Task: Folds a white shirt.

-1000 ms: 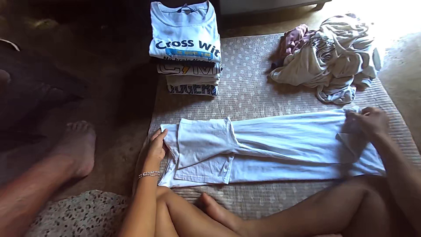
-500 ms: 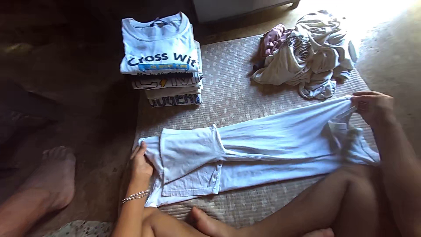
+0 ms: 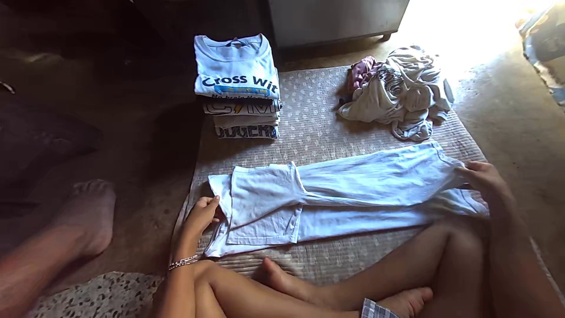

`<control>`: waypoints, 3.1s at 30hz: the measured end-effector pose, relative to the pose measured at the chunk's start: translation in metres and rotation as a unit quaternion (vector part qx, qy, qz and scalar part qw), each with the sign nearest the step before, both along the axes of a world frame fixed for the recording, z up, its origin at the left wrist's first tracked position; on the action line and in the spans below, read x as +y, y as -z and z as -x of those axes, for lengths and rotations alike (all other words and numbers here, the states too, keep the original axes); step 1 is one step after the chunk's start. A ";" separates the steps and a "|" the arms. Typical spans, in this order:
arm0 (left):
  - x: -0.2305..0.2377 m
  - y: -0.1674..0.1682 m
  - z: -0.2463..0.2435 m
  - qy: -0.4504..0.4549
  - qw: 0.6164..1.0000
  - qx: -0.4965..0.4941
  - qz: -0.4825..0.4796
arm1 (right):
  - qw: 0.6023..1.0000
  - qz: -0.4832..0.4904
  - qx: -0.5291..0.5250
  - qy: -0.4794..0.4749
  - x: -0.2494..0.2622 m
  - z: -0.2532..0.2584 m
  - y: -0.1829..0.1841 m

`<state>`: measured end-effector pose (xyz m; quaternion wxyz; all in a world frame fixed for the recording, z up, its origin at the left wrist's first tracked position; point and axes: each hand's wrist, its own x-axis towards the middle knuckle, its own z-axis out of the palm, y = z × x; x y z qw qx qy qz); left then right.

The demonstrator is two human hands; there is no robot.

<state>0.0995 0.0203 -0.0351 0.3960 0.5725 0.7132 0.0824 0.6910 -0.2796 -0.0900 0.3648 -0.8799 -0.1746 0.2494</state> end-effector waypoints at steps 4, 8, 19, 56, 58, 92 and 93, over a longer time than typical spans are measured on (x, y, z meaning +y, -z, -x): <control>-0.008 -0.003 0.000 0.084 0.995 0.038 0.025 | 0.992 0.046 -0.058 0.101 -0.020 0.008 -0.003; -0.006 -0.010 0.002 0.116 0.989 0.079 0.039 | 0.970 0.168 -0.177 0.011 0.010 0.052 -0.028; -0.004 -0.005 -0.034 0.120 0.988 0.059 -0.080 | 0.899 -0.099 -0.002 -0.427 0.185 0.283 -0.008; -0.012 0.009 -0.016 0.173 0.979 -0.004 -0.105 | 0.879 -0.174 -0.085 -0.436 0.169 0.248 -0.004; -0.007 0.017 -0.025 0.158 0.975 0.021 -0.152 | 0.891 -0.194 -0.167 -0.374 0.142 0.195 -0.001; -0.123 0.056 -0.214 -0.012 0.866 -0.457 0.201 | 0.932 -0.228 -0.015 -0.283 0.058 0.154 -0.088; -0.126 0.058 -0.214 0.008 0.882 -0.436 0.178 | 0.939 -0.207 -0.039 -0.272 0.059 0.156 -0.063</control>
